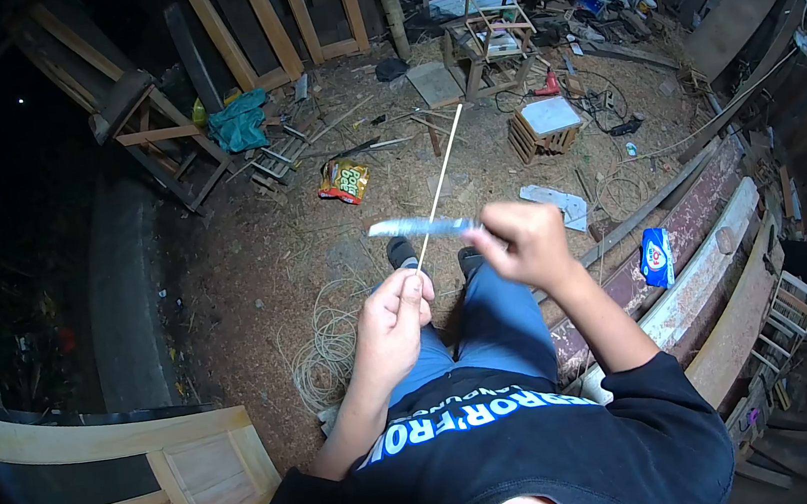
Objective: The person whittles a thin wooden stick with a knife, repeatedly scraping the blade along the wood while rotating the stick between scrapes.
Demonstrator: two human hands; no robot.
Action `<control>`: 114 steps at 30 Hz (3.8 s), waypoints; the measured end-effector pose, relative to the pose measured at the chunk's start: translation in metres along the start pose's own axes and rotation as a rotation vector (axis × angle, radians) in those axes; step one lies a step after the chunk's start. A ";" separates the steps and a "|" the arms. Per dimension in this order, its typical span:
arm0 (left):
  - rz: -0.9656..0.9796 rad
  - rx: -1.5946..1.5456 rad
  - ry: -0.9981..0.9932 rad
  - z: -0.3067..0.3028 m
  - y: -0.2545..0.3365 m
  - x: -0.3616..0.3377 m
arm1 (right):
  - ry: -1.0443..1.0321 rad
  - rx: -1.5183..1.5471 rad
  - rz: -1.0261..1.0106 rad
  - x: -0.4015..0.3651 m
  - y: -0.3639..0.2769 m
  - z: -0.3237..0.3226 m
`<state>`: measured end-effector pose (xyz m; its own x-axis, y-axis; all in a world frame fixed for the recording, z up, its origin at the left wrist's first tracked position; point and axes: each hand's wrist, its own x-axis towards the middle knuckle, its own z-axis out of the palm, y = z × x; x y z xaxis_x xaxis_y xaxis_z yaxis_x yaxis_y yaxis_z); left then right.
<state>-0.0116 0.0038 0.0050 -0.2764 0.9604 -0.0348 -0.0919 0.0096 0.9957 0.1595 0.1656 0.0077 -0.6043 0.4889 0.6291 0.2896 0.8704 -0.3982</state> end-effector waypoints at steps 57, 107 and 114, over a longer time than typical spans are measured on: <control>-0.249 -0.201 -0.149 -0.014 -0.004 -0.017 | -0.044 0.105 -0.012 -0.010 0.003 0.005; -0.022 0.019 -0.005 -0.011 -0.009 -0.022 | -0.006 0.020 -0.012 -0.004 0.001 0.013; -0.037 0.076 0.015 -0.009 -0.003 -0.025 | -0.029 0.069 -0.073 -0.007 -0.002 0.009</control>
<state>-0.0134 -0.0229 0.0024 -0.2889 0.9547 -0.0720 -0.0295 0.0663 0.9974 0.1565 0.1597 -0.0019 -0.6435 0.4213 0.6391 0.1925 0.8972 -0.3976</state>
